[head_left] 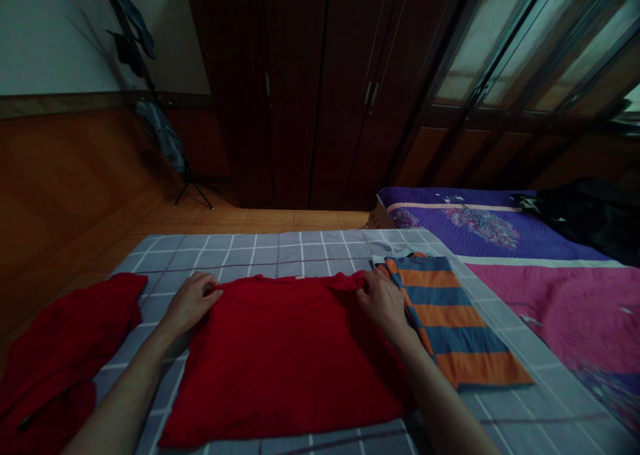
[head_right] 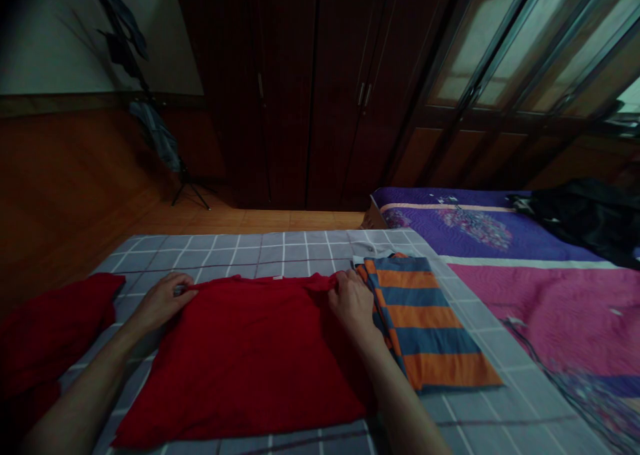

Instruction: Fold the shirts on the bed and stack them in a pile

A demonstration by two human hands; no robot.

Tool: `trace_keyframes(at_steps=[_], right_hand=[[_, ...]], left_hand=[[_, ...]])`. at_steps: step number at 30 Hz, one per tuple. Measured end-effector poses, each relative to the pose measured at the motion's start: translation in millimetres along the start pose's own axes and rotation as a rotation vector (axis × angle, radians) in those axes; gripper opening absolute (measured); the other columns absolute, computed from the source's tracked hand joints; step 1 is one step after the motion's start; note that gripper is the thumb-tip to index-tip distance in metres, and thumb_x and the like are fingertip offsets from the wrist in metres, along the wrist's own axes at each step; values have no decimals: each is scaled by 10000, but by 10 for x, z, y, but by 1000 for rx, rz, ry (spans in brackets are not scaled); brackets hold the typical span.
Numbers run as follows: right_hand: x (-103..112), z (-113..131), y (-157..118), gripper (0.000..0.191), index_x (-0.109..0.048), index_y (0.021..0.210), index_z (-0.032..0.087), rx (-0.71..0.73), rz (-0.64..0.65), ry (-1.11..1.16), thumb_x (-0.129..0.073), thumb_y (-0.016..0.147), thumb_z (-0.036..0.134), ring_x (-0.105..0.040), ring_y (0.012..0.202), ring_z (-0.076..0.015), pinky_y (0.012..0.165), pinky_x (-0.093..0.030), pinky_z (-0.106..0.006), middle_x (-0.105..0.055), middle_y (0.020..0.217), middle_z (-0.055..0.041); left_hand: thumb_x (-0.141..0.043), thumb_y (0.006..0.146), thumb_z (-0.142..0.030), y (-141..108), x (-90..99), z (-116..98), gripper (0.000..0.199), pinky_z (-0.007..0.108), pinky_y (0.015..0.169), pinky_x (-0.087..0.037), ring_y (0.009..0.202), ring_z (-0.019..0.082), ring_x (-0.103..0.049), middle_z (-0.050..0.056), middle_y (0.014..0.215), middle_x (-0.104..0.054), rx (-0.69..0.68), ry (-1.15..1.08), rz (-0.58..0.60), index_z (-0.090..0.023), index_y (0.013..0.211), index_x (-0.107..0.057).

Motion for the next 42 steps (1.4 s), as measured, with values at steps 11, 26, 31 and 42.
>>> trace_keyframes(at_steps=[11, 26, 31, 42], right_hand=[[-343, -527, 320, 76, -487, 657, 214, -146, 87, 491, -459, 615, 270, -489, 425, -132, 417, -364, -227, -519, 499, 17], [-145, -107, 103, 532, -419, 1347, 65, 26, -153, -127, -426, 875, 311, -529, 1132, -335, 930, -389, -464, -550, 1225, -239], [-301, 131, -162, 479, -468, 1347, 204, 566, 137, -399, -420, 920, 416, -346, 1328, -242, 1076, -271, -404, -409, 1441, -105], [-550, 188, -947, 648, -337, 1442, 210, 772, 202, -416, -447, 895, 540, -170, 1404, -303, 1108, -221, -502, -236, 1523, -130]], left_hand=[[-700, 597, -516, -114, -173, 47, 481, 230, 462, -383, 482, 166, -573, -24, 598, -620, 405, -622, 120, -196, 873, -472], [-490, 843, -352, -321, -55, -490, 358, 453, 1025, -349, 1166, 291, -502, 119, 1211, -582, -99, 147, -93, -183, 1152, -554], [-432, 922, -440, -728, -392, -731, 488, 446, 1105, -264, 1340, 249, -353, 71, 1442, -432, -522, 377, 210, -237, 1365, -447], [-394, 928, -515, -1445, -290, -421, 643, 439, 1133, -150, 1402, 251, -223, 30, 1531, -269, -598, 593, 213, -289, 1485, -167]])
Point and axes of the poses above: each hand's wrist, its own y-axis towards the middle knuckle, its own x-axis out of the back of the hand, z = x × y, the point moved 2 cm from there along y, towards the middle knuckle
